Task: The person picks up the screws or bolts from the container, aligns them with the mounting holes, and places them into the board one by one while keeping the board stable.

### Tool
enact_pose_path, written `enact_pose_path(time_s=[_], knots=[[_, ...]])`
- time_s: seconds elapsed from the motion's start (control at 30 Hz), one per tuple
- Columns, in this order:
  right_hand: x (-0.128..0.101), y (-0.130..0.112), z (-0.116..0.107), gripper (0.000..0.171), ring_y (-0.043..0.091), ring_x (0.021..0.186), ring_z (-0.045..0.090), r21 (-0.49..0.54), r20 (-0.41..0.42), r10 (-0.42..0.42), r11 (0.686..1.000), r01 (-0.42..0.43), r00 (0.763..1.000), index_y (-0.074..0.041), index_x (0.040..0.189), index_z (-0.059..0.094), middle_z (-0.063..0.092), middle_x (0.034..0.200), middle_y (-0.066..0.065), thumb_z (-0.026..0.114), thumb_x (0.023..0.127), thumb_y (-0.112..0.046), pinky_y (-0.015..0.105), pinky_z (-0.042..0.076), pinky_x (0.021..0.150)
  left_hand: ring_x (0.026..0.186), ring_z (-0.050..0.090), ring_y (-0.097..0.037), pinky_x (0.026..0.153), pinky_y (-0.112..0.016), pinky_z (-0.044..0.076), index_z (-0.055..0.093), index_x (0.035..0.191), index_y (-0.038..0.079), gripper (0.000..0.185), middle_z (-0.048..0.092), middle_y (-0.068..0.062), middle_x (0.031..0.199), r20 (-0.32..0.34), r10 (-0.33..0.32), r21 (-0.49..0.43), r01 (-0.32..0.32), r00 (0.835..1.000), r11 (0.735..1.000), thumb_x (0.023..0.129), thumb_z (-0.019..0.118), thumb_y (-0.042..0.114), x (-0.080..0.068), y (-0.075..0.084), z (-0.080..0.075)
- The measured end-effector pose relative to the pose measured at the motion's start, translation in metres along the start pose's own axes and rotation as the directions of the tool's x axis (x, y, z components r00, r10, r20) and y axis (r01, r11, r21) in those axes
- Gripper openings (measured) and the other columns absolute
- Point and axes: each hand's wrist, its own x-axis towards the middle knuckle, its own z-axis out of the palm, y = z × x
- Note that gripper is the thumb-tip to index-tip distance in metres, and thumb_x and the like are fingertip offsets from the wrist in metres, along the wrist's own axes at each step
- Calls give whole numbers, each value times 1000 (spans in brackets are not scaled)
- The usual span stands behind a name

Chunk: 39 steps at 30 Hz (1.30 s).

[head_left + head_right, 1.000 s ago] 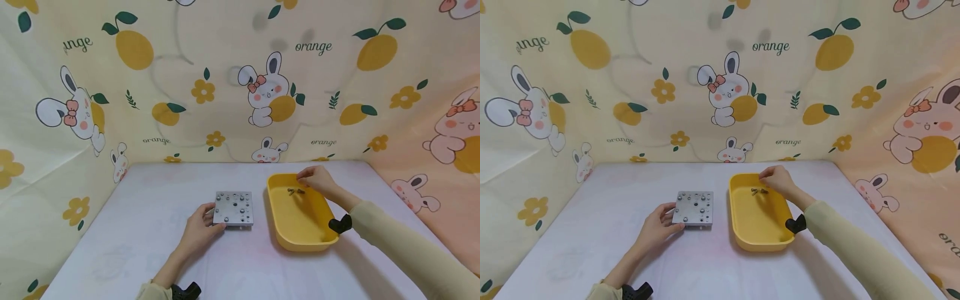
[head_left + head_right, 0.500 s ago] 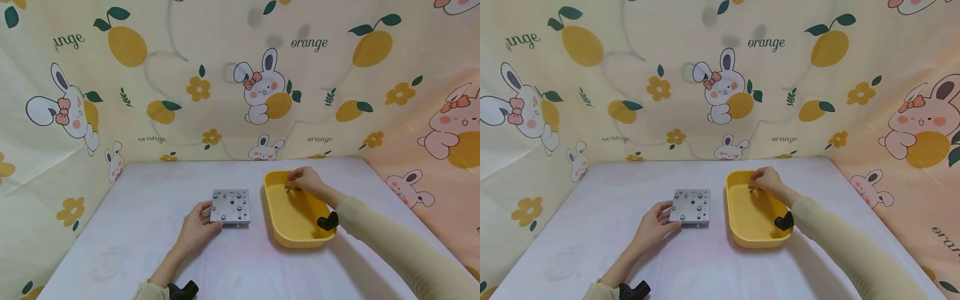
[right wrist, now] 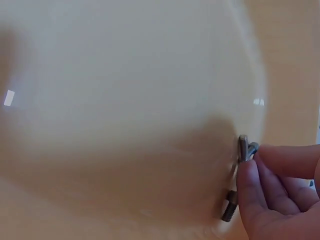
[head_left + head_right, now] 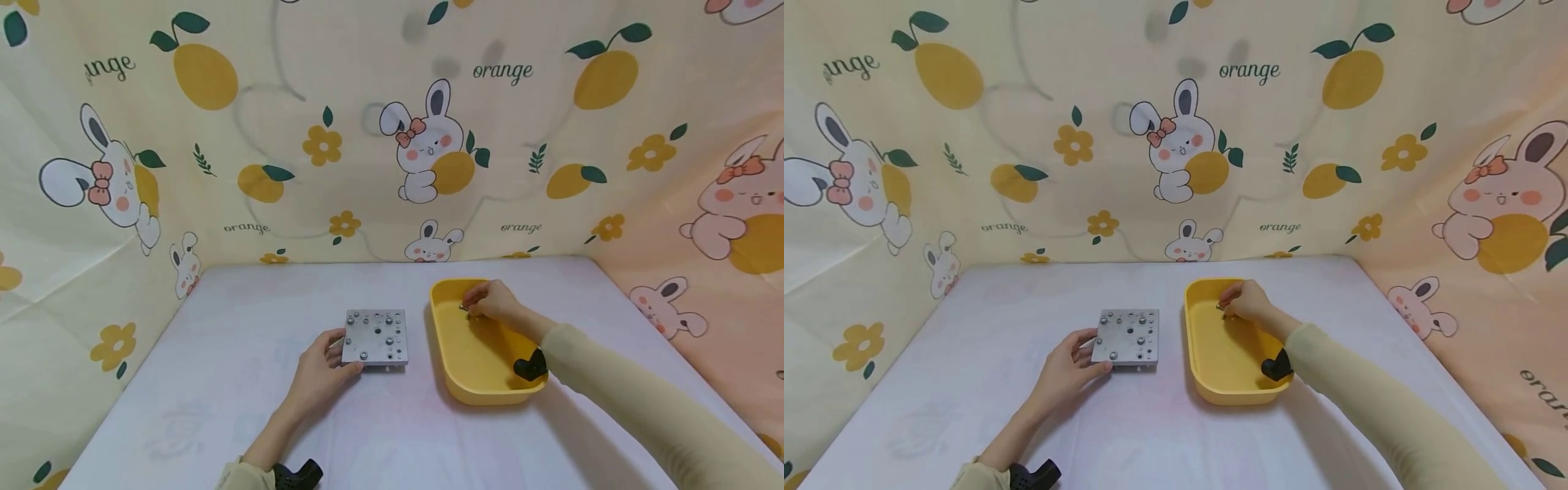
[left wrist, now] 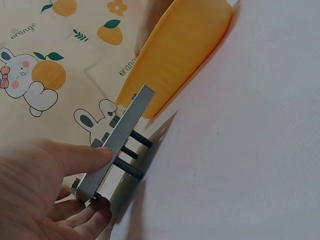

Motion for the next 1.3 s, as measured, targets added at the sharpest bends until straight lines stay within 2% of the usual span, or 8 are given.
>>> enact_pose_path(time_s=[0.17,0.37,0.6,0.8,0.97,1.17,1.27,1.3], knots=[[1,0,10,20,22,71,67,57,3,41,998,-41,999,14,103,67,71,95,22,69,83,11,30,59,64,109,64,-33,86,-31,56,46,137,-3,68,60,-25,124,-5,8,-8,-8,1000,1000,80,82,6,-1,-1,-2],[3,1,14,21,19,69,67,19,-4,9,1000,-9,1000,11,100,69,71,92,18,76,81,7,29,59,65,110,63,-33,87,-32,56,46,138,-2,69,60,-24,125,-3,-6,-8,6,1000,1000,80,82,7,0,-1,-1],[5,-4,15,25,19,74,69,-43,76,-79,996,82,994,6,98,72,73,92,13,83,77,-1,28,59,66,110,63,-33,87,-32,55,45,139,-2,69,60,-25,125,-4,2,-12,-2,1000,1000,81,81,6,3,3,-1],[8,-6,21,19,17,71,65,-93,122,-143,984,155,982,-1,89,74,72,81,6,86,75,-4,25,57,63,110,63,-33,87,-32,55,45,139,-2,69,60,-25,125,-8,2,-15,-2,1000,1000,81,81,7,2,5,-3],[8,-6,27,19,16,66,63,-124,169,-178,972,200,969,-2,84,72,69,75,4,87,74,-8,26,56,60,110,63,-33,86,-32,56,45,139,-2,70,59,-25,126,-3,-10,-20,10,1000,1000,80,82,7,1,2,-3],[6,-7,30,20,16,64,61,-139,207,-252,949,283,945,1,86,70,69,75,4,85,77,-9,26,54,57,109,63,-34,86,-32,56,46,138,-3,69,60,-26,125,-4,-2,-30,2,1000,1000,80,82,8,0,-1,-2],[6,-5,29,17,18,66,61,-100,209,-229,962,254,951,1,89,70,70,79,8,82,81,-8,26,55,57,110,63,-34,86,-31,56,45,138,-3,69,59,-26,125,5,0,-39,0,1000,999,80,82,8,0,-1,-1],[6,-5,28,15,20,67,62,-74,203,-203,972,221,958,2,90,71,71,81,10,81,82,-7,27,55,58,110,63,-34,86,-31,56,45,139,-3,70,59,-26,126,8,0,-40,0,1000,999,81,82,8,0,-1,-1]])
